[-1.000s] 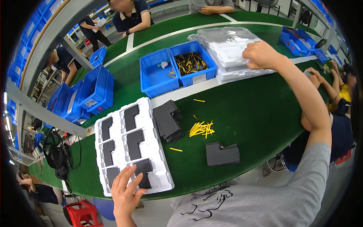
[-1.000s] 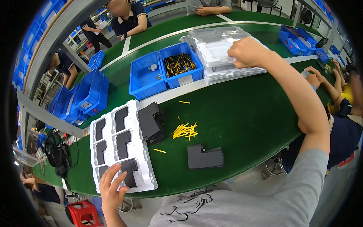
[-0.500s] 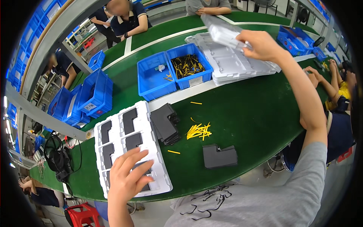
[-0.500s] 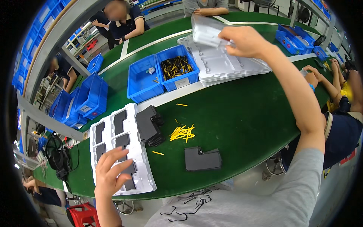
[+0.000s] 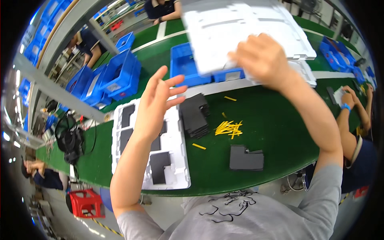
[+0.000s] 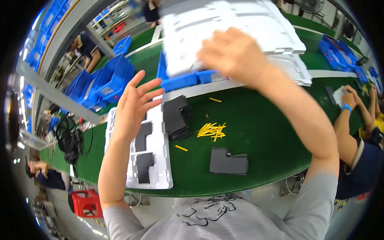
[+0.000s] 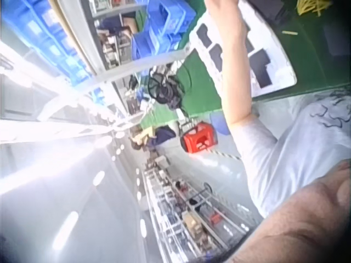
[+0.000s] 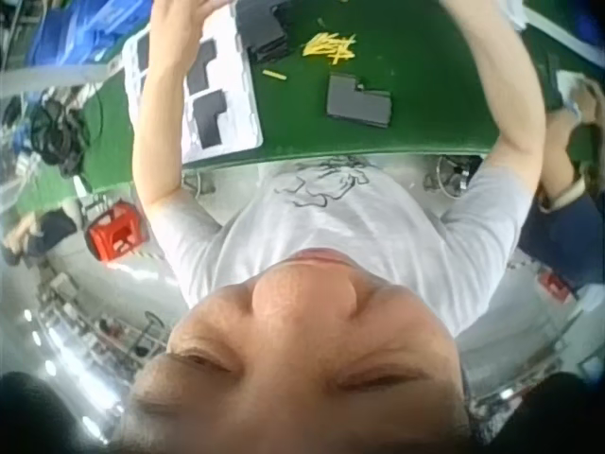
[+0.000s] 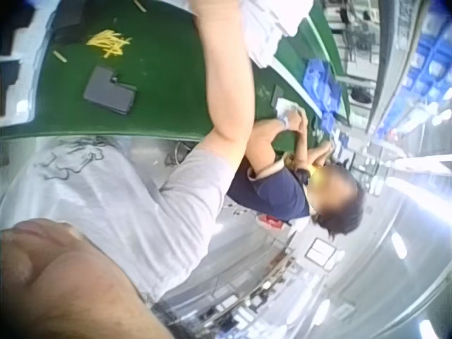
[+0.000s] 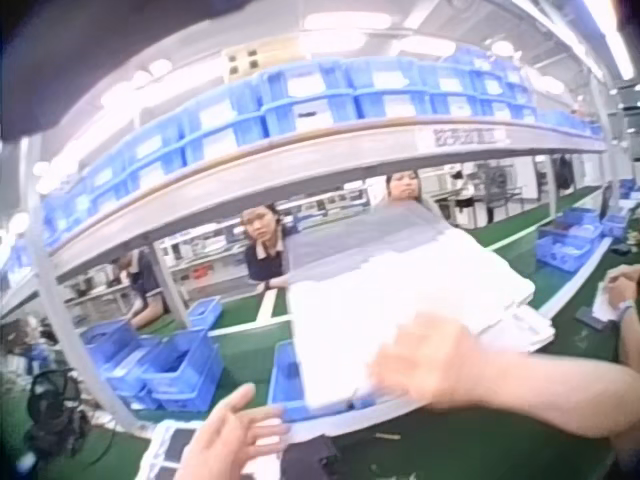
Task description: The person inserts small yellow plastic strips into slots on black rectangular components at a factory assembly station. They place the assembled units into a white foam tray and then cover them with a clear plastic lid. The person repeats this process for multiple units, organizing them into the tray.
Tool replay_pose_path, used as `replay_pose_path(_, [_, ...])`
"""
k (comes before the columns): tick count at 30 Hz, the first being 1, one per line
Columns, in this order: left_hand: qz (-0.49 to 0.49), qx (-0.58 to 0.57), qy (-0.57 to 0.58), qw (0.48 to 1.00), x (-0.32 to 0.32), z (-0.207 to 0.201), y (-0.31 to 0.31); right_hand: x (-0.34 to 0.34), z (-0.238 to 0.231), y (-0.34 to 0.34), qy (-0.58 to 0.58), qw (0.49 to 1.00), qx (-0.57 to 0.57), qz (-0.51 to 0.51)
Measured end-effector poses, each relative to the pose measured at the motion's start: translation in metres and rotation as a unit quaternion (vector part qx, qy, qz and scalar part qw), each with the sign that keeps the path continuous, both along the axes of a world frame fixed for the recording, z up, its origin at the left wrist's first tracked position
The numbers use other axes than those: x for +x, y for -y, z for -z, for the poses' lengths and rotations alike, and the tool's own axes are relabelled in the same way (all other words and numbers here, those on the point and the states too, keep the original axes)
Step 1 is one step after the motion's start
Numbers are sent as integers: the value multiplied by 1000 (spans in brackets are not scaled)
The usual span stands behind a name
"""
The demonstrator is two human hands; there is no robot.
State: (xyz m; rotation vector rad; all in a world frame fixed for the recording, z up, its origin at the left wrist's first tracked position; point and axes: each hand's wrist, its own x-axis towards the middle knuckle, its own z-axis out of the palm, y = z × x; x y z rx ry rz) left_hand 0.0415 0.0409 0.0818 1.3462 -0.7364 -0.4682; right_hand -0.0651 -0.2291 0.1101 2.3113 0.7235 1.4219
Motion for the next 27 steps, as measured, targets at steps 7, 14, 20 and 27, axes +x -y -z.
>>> replay_pose_path(7, [-206,-70,-89,972,7,25,-72,5,58,-125,-119,962,37,-244])
replay_pose_path(14, [-422,91,12,902,-1,42,-259,-30,69,-61,-130,970,99,-179])
replay_pose_path(20, [-421,185,-26,888,-14,53,-298,-65,121,6,-228,943,238,48])
replay_pose_path(27, [-388,284,5,877,-2,66,-278,-51,123,2,-276,921,270,45])
